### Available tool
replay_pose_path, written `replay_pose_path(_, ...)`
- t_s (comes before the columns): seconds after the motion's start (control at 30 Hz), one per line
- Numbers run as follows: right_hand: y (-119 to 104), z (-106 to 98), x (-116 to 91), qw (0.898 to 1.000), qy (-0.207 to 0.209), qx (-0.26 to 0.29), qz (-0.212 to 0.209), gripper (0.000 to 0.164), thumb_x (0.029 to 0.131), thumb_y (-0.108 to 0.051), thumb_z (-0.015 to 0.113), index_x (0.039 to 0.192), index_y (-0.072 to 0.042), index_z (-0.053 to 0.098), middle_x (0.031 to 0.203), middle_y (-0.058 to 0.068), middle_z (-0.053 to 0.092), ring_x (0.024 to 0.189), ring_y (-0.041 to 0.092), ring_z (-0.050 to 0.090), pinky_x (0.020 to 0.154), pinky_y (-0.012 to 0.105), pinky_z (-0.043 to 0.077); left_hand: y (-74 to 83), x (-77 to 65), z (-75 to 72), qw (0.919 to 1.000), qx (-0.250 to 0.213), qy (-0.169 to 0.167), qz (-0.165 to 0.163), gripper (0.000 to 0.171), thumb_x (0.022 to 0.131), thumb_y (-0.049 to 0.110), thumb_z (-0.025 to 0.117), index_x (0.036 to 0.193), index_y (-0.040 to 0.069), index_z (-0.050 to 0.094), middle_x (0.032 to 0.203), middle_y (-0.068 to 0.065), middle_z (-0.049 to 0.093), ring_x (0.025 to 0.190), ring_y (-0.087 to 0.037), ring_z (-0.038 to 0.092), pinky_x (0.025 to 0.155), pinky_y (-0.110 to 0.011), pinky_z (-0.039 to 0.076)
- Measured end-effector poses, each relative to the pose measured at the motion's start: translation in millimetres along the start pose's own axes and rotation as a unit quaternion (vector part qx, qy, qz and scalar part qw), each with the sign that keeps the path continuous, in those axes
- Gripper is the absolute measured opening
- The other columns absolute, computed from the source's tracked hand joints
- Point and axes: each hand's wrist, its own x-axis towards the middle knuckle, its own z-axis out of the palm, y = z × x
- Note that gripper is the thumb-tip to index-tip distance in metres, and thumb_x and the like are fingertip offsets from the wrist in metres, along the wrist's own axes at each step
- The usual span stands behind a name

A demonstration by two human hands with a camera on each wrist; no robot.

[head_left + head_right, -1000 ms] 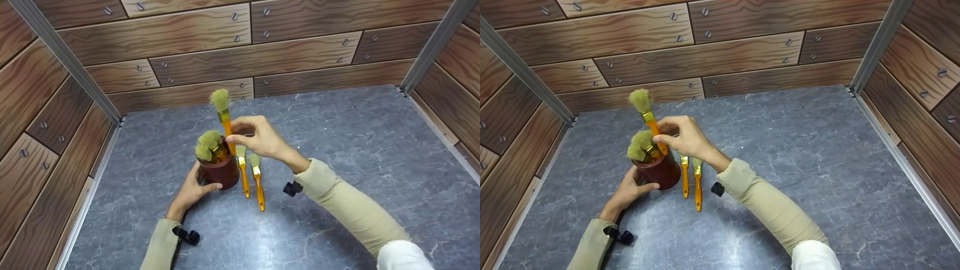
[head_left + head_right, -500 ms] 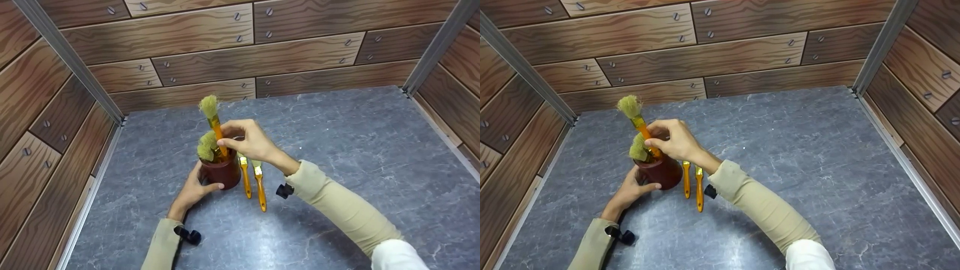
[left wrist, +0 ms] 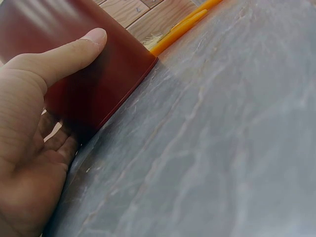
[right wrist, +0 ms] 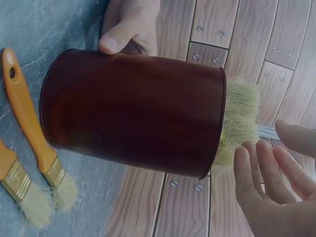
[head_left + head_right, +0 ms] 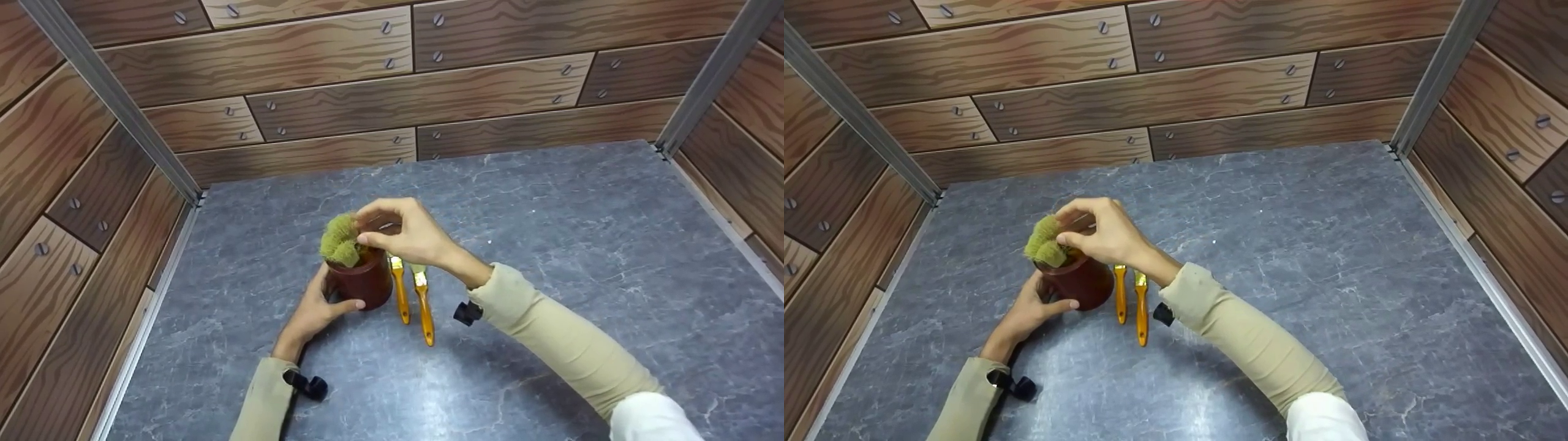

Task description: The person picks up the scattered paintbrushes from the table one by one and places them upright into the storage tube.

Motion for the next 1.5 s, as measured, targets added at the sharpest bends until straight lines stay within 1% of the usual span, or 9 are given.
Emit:
replay_pose_path(0.23,5,-7,-18,0.999,0.006,-0.05,0.011,0.028,0.099,-0.012,0.078,0.124,0.001,0.074,0.117,0.017,0.076,0.104,0.025,0.075,0.093,0.036,0.063,-0.5,0.3,0.6,1.0,-0.004,0.002,0.0,0.1,0.087,0.008,0.09,0.166,0.028,0.034,0.161,-0.004,0.053,0.152,-0.023,0.047,0.127,-0.05,0.035)
replay_pose_path(0.43,16,-10,-36,0.996,0.022,-0.077,0.039,0.025,0.096,-0.01,0.08,0.119,0.0,0.075,0.11,0.012,0.077,0.098,0.024,0.074,0.089,0.039,0.064,-1.2,0.2,1.4,0.9999,-0.005,0.01,-0.001,0.101,0.085,0.006,0.091,0.167,0.026,0.034,0.159,-0.005,0.055,0.151,-0.023,0.049,0.127,-0.047,0.035)
replay_pose_path(0.6,33,-9,-49,0.994,0.026,-0.091,0.055,0.021,0.094,-0.008,0.082,0.113,-0.002,0.076,0.105,0.013,0.077,0.093,0.025,0.074,0.084,0.037,0.065,-2.5,0.1,0.9,0.9999,0.007,0.013,-0.003,0.104,0.085,0.009,0.092,0.168,0.03,0.032,0.161,-0.003,0.053,0.152,-0.022,0.047,0.128,-0.046,0.034)
replay_pose_path(0.77,56,-5,-63,0.992,0.01,-0.09,0.087,0.022,0.093,-0.008,0.083,0.112,-0.002,0.075,0.105,0.013,0.078,0.093,0.026,0.075,0.087,0.042,0.065,-2.3,-0.3,0.3,0.9998,0.012,0.014,-0.001,0.103,0.085,0.01,0.092,0.167,0.03,0.033,0.161,-0.002,0.053,0.153,-0.022,0.045,0.128,-0.047,0.033)
replay_pose_path(0.83,64,-4,-69,0.991,0.004,-0.09,0.094,0.023,0.092,-0.007,0.083,0.112,0.0,0.074,0.105,0.014,0.078,0.094,0.027,0.075,0.087,0.043,0.065,-2.1,-0.8,0.3,0.9999,0.011,0.013,-0.001,0.103,0.085,0.009,0.092,0.167,0.03,0.034,0.161,-0.003,0.053,0.153,-0.023,0.046,0.128,-0.047,0.034)
replay_pose_path(0.93,74,-2,-77,0.99,0.003,-0.1,0.102,0.023,0.091,-0.006,0.083,0.111,0.004,0.074,0.105,0.017,0.078,0.091,0.028,0.075,0.084,0.038,0.065,-1.6,-1.2,0.8,0.9999,0.008,0.012,0.001,0.102,0.085,0.008,0.092,0.166,0.03,0.035,0.16,-0.003,0.054,0.152,-0.023,0.047,0.127,-0.047,0.035)
replay_pose_path(1.1,86,-1,-87,0.983,0.008,-0.138,0.12,0.019,0.087,-0.005,0.086,0.099,0.002,0.073,0.09,0.012,0.077,0.076,0.017,0.072,0.071,0.026,0.062,-0.7,-1.6,0.5,0.9999,0.012,0.008,0.002,0.102,0.086,0.009,0.091,0.167,0.033,0.034,0.16,-0.001,0.054,0.151,-0.021,0.048,0.127,-0.048,0.035)
replay_pose_path(1.3,92,0,-91,0.97,0.003,-0.179,0.163,0.021,0.08,-0.008,0.091,0.085,-0.002,0.071,0.077,0.003,0.071,0.068,0.008,0.063,0.065,0.022,0.057,-0.6,-2.1,-0.9,0.9998,0.016,0.009,0.0,0.105,0.085,0.01,0.092,0.168,0.032,0.031,0.161,-0.001,0.053,0.152,-0.021,0.048,0.128,-0.048,0.035)
replay_pose_path(1.5,92,3,-91,0.956,-0.009,-0.212,0.2,0.027,0.077,-0.013,0.096,0.083,-0.006,0.07,0.073,-0.003,0.07,0.065,0.006,0.062,0.061,0.022,0.055,-0.6,-1.4,1.2,0.9999,0.01,0.011,0.002,0.104,0.084,0.009,0.092,0.167,0.031,0.033,0.161,-0.001,0.053,0.152,-0.022,0.047,0.128,-0.047,0.034)
